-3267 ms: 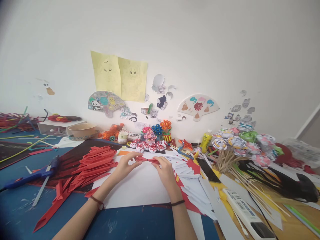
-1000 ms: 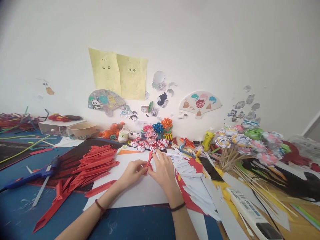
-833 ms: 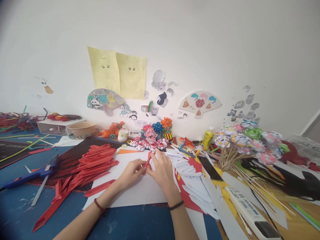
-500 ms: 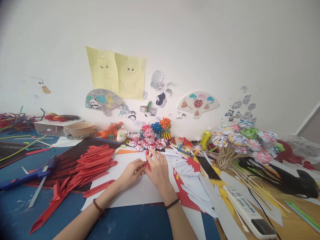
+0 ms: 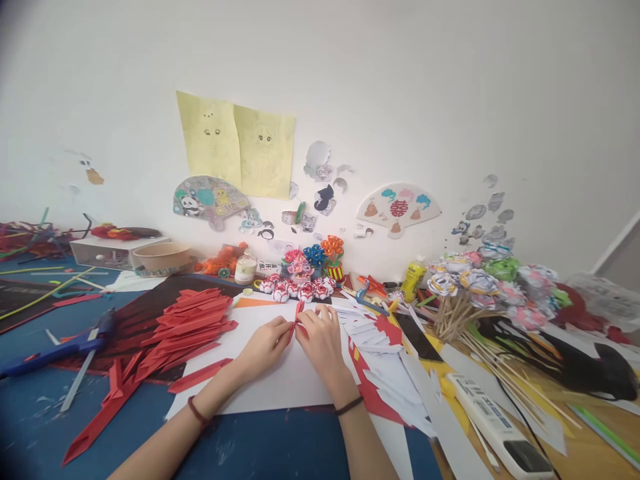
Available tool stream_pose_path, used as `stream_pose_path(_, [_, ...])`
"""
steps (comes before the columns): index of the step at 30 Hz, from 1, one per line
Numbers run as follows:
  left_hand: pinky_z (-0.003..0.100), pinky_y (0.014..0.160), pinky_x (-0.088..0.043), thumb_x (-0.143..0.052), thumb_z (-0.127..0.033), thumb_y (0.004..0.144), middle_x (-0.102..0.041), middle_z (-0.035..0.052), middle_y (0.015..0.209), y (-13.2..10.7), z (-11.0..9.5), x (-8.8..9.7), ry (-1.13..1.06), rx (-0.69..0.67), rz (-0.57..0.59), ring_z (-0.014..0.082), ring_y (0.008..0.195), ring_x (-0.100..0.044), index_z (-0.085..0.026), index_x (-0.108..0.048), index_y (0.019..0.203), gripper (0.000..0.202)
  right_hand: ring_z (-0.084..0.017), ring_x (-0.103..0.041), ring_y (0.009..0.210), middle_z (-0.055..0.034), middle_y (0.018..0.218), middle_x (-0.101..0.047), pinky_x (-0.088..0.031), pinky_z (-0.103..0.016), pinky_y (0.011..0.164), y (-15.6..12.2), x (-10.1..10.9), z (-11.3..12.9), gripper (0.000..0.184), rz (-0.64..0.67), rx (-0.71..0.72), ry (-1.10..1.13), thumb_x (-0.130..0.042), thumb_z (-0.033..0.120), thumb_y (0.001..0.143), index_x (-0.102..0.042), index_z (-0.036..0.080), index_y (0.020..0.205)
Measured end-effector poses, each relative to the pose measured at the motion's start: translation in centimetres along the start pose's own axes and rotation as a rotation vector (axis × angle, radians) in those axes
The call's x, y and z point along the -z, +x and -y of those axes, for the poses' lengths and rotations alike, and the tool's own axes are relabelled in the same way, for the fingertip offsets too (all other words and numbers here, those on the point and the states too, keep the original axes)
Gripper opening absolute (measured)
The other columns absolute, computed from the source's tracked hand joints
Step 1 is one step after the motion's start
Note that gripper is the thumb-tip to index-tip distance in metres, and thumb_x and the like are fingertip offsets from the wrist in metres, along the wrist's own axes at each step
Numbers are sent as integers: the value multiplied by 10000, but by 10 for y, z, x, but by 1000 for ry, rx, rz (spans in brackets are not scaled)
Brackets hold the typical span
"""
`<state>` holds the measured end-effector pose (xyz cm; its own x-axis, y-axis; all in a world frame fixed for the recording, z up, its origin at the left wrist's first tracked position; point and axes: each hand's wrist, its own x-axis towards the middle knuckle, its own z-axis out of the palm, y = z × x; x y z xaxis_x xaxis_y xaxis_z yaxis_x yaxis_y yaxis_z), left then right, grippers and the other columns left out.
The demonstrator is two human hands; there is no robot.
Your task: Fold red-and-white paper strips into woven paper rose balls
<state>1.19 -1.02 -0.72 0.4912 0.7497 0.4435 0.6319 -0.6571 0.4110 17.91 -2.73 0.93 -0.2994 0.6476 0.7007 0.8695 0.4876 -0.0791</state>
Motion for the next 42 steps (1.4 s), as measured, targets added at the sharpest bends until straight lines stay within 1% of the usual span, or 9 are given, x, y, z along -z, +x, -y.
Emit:
stream_pose_path(6, [259,714,-434,-315,-227,976,-587,52,903,-1,-1,4,-8,-24,-36,165,773,-602,-195,-606,1031,298,-254,-529,961,-31,910,-703,-365,-413,893,0,-2,-6,54,-63,-49,130,-613,236,884,-642,231,930])
stream_pose_path(9, [254,713,-438,-318,-229,975,-587,47,907,-2,-4,3,8,-27,-33,158,766,-605,-196,-606,988,290,-246,-561,921,-43,880,-691,-400,-397,864,-1,-6,-9,64,-88,-62,225,-604,268,898,-643,220,884])
stream_pose_path(14, [253,699,-435,-324,-239,976,-591,41,888,-3,-6,1,79,12,-34,161,772,-617,-204,-613,970,291,-217,-600,856,-56,910,-658,-475,-331,752,-3,-8,-10,79,-16,-83,352,-544,238,932,-615,204,931])
stream_pose_path(18, [252,690,-437,-319,-255,982,-606,43,925,-3,-5,2,95,0,-37,165,792,-627,-222,-611,1062,305,-214,-609,863,-50,922,-644,-493,-333,759,-4,-4,-12,66,31,-51,368,-535,194,928,-595,205,951])
stream_pose_path(26, [249,660,-411,-364,-241,968,-624,39,909,-3,-7,1,152,3,-40,169,778,-627,-224,-624,1049,273,-213,-579,888,-59,925,-611,-486,-346,788,-3,1,-9,135,53,-11,334,-460,129,951,-576,196,958])
stream_pose_path(28, [251,645,-397,-372,-254,970,-630,36,898,-3,-7,2,178,4,-46,169,768,-626,-225,-630,1019,264,-212,-573,874,-58,910,-608,-484,-350,782,-3,1,-8,147,54,8,320,-444,134,959,-577,196,944])
stream_pose_path(33, [263,615,-362,-379,-307,977,-630,34,806,-1,-3,6,323,8,-56,170,707,-606,-199,-622,809,315,-207,-575,833,-52,870,-606,-486,-341,750,-3,-1,-7,168,28,34,320,-430,157,972,-582,197,914])
stream_pose_path(38, [286,667,-375,-406,-275,973,-636,47,851,0,-1,6,401,-63,-110,187,761,-594,-194,-587,925,204,-203,-587,808,-49,850,-613,-492,-331,727,-4,-3,-4,165,10,24,346,-445,178,970,-595,201,905])
stream_pose_path(42, [296,641,-370,-403,-221,969,-601,35,791,-2,-1,3,388,-113,-131,194,734,-561,-188,-539,874,169,-203,-596,806,-50,845,-625,-495,-325,723,-4,-4,-2,166,1,13,390,-447,174,964,-601,202,910])
